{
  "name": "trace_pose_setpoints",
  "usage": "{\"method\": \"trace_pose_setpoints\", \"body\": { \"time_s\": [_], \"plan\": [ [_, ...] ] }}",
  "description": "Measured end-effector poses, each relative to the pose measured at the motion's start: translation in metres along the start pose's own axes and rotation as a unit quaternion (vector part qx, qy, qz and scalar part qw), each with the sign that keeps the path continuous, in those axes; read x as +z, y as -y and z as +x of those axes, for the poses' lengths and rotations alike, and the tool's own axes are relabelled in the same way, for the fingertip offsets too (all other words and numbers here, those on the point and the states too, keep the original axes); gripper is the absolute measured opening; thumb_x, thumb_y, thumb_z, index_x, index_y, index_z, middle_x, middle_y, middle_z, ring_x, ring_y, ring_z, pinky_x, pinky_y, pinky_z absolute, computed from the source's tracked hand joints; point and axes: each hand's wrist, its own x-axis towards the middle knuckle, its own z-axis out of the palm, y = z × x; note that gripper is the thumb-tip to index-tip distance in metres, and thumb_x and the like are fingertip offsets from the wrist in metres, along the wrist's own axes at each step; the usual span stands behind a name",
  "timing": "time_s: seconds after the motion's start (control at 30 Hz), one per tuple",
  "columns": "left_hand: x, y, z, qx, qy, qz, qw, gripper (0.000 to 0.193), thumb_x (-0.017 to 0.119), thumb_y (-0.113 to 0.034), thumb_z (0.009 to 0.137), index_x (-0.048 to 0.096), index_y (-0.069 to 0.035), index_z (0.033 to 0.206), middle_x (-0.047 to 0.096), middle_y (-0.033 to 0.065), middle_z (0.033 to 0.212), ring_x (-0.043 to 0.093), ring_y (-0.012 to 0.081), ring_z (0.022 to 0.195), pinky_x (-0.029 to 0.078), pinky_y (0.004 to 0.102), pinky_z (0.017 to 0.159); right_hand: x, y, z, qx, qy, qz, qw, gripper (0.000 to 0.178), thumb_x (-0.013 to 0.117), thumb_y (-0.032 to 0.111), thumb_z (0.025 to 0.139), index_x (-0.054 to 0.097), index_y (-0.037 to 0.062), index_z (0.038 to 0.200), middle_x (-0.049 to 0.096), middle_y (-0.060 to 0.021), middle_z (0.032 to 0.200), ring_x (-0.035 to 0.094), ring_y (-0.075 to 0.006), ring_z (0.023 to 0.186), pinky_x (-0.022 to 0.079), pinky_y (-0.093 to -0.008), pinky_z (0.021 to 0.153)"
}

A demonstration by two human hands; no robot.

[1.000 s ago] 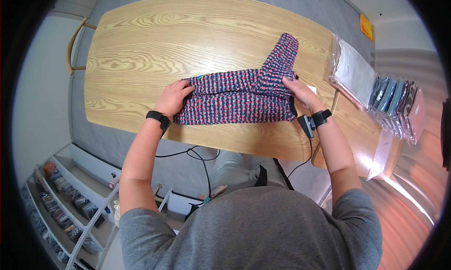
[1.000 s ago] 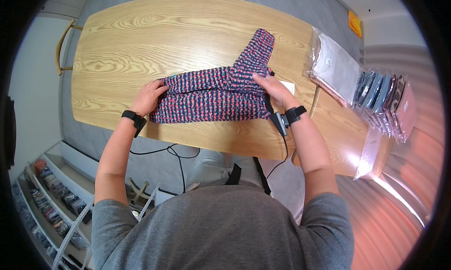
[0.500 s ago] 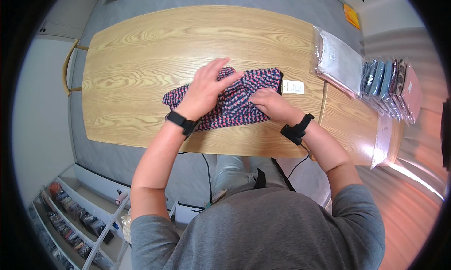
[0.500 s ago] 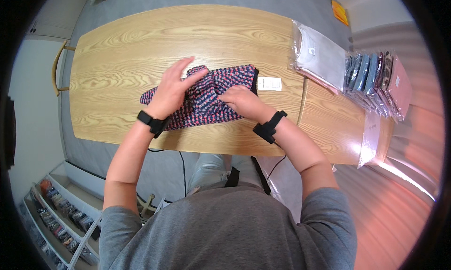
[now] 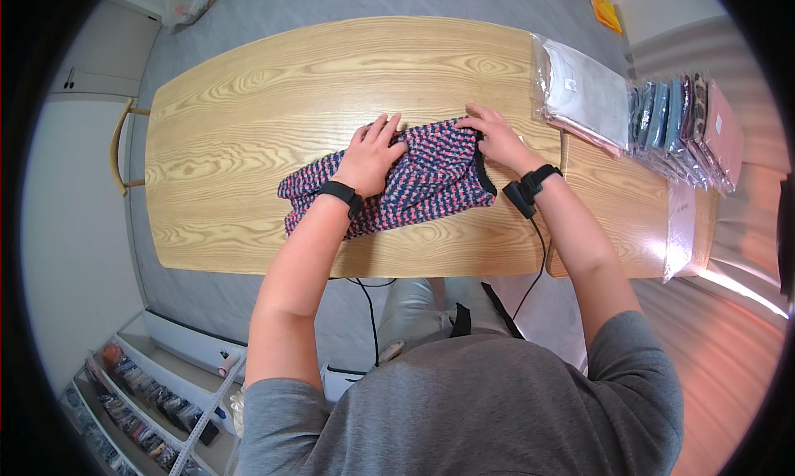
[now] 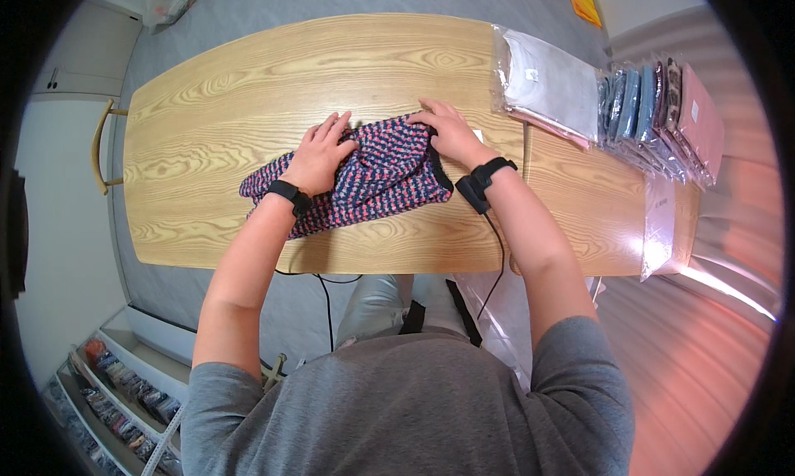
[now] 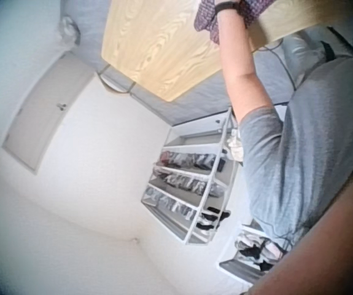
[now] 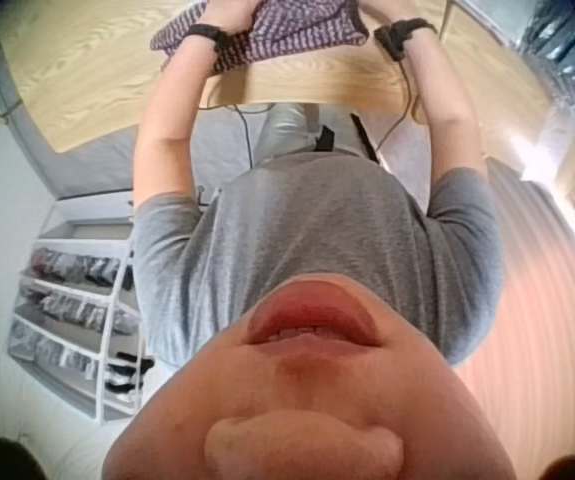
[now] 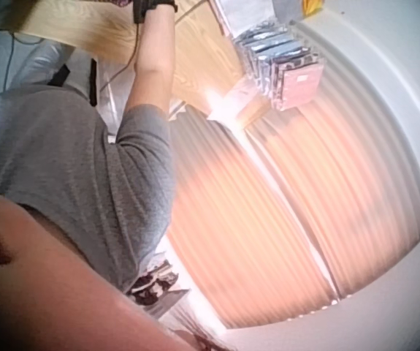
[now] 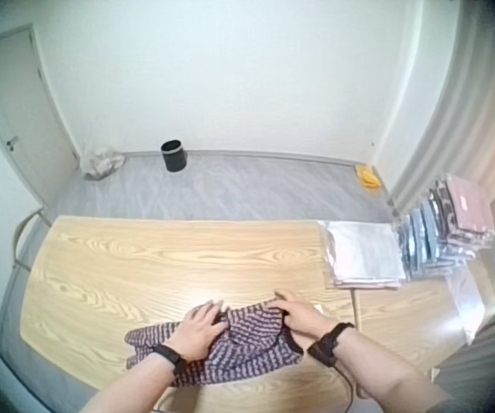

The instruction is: Folding garments and placing them into clear plastic shipping bags.

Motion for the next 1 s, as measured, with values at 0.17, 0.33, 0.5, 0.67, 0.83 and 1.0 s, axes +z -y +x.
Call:
{"method": "trace_pose_setpoints", "body": {
  "time_s": [0.17,0.33,0.5,0.67,0.83,1.0],
  "plan": [
    [-0.04,0.008,-0.02,-0.011,0.009,-0.037,0.999,0.028,0.065,-0.004,0.066,0.058,-0.008,0.093,0.057,0.0139,0.118,0.039,0.03,0.129,0.03,0.0496,0.106,0.008,-0.024,0.004,0.035,0.046,0.082,0.995,0.045,0.061,-0.003,0.07,0.063,0.0188,0.109,0.048,-0.0159,0.132,0.043,-0.0353,0.124,0.035,-0.0389,0.104],
    [-0.081,0.004,-0.078,-0.174,0.078,-0.208,0.959,0.035,0.074,-0.015,0.069,0.052,-0.006,0.095,0.061,0.0142,0.081,0.061,0.0319,0.079,0.047,0.0421,0.069,0.0,-0.009,0.005,0.032,0.052,-0.02,0.998,0.051,0.062,-0.003,0.069,0.06,0.0191,0.114,0.047,-0.0128,0.135,0.039,-0.0331,0.128,0.031,-0.042,0.106],
    [-0.07,-0.017,-0.122,-0.129,0.02,-0.253,0.959,0.038,0.07,-0.01,0.072,0.057,-0.005,0.107,0.063,0.0145,0.094,0.061,0.0332,0.087,0.049,0.0414,0.074,-0.004,0.052,0.007,-0.126,0.057,-0.112,0.984,0.054,0.064,-0.002,0.067,0.056,0.0154,0.118,0.05,-0.0059,0.132,0.04,-0.0281,0.129,0.024,-0.0512,0.109],
    [-0.06,-0.047,-0.112,-0.108,0.013,-0.326,0.939,0.03,0.066,-0.01,0.077,0.059,-0.004,0.106,0.062,0.0141,0.097,0.06,0.0329,0.09,0.049,0.0388,0.078,0.015,0.028,0.006,-0.106,0.126,-0.025,0.986,0.046,0.066,0.004,0.07,0.057,0.0137,0.114,0.06,-0.0068,0.118,0.05,-0.0248,0.119,0.022,-0.0518,0.11],
    [-0.033,-0.012,-0.126,-0.284,-0.154,-0.409,0.854,0.031,0.072,-0.011,0.078,0.063,-0.004,0.107,0.066,0.0094,0.096,0.062,0.0173,0.087,0.049,0.029,0.078,0.007,0.058,0.023,-0.034,0.196,-0.014,0.98,0.05,0.074,0.019,0.07,0.056,0.0124,0.116,0.061,-0.0067,0.118,0.052,-0.025,0.117,0.02,-0.0511,0.11],
    [-0.027,0.028,-0.115,-0.321,-0.234,-0.595,0.699,0.019,0.055,-0.008,0.091,0.064,-0.002,0.106,0.066,0.0052,0.096,0.06,0.0122,0.086,0.047,0.0256,0.08,0.014,0.076,0.037,-0.016,0.254,0.198,0.947,0.03,0.067,0.023,0.083,0.058,0.0055,0.106,0.063,-0.0119,0.107,0.058,-0.0262,0.1,0.041,-0.0358,0.091]
  ]
}}
